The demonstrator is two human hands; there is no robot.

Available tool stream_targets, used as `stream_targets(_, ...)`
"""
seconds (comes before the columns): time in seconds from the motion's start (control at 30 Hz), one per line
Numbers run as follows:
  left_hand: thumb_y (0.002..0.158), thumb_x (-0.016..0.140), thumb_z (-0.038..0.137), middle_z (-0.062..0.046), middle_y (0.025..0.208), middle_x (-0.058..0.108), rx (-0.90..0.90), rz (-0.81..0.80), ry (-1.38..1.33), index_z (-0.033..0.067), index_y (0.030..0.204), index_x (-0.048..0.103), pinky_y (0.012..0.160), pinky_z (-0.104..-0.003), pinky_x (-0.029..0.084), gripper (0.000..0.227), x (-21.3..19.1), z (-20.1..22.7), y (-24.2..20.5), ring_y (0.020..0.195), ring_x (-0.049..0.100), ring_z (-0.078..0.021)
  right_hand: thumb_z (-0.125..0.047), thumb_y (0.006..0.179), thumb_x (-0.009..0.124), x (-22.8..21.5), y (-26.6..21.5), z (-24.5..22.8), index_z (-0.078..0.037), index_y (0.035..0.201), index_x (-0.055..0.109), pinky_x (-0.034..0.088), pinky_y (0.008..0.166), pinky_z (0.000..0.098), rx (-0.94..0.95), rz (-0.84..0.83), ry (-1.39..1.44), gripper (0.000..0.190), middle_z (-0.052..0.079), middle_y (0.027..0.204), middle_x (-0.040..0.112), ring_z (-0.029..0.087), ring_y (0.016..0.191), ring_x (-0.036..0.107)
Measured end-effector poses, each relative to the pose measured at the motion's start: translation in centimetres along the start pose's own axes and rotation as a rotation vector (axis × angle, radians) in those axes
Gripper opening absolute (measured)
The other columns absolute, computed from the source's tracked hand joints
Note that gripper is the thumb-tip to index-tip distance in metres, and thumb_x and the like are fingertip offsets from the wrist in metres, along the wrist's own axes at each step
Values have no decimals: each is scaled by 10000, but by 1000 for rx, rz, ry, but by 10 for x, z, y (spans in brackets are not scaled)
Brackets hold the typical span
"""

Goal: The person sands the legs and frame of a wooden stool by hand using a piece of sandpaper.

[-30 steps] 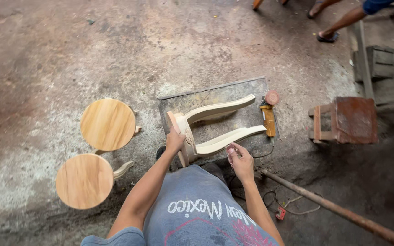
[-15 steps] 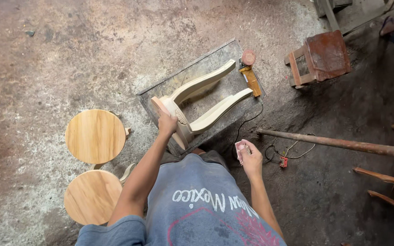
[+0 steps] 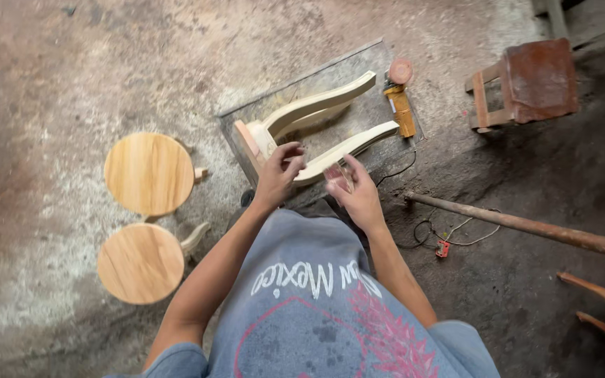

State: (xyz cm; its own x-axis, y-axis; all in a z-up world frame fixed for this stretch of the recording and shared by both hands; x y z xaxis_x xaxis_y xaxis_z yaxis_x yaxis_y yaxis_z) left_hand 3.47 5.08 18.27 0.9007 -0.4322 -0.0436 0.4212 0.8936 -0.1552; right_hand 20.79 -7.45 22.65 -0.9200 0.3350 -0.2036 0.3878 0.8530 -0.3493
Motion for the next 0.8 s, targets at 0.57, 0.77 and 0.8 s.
stream_targets(0.57,981,701,116,-41,1011,739,-136,221,-272,-2,1121,689,853,-269,604,183,75,33,-38,915,699,-96,-197,827,917,-74,18,-78,-56,1252,593,594,863,347,-777,-280,-277,553,125,1184,631,218,1010,664)
stream_targets(0.77,970,726,82,-40,1040,744,-100,177,-260,2,1149,718,890,-253,580,196,91,32,-53,959,683,-88,-117,787,887,-62,14,-74,-10,1286,579,573,951,403,-768,-366,-281,596,180,1255,603,317,1136,650)
stream_targets(0.8,960,729,75,-42,1051,750,-101,157,-290,0,1154,718,901,-258,586,208,96,32,-53,971,691,-92,-98,785,879,-64,14,-69,-8,1260,585,574,944,397,-742,-375,-257,565,181,1253,597,314,1126,653)
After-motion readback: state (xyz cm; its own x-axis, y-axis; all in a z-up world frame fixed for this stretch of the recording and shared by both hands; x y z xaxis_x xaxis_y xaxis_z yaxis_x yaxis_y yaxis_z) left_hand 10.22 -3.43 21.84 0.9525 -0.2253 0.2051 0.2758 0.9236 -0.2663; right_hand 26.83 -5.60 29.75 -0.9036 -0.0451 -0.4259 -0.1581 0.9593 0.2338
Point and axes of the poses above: each hand's wrist, its own y-axis towards the middle knuckle, its own x-axis out of the palm, z = x × y, the point moved 9 cm from there along y, towards the middle knuckle
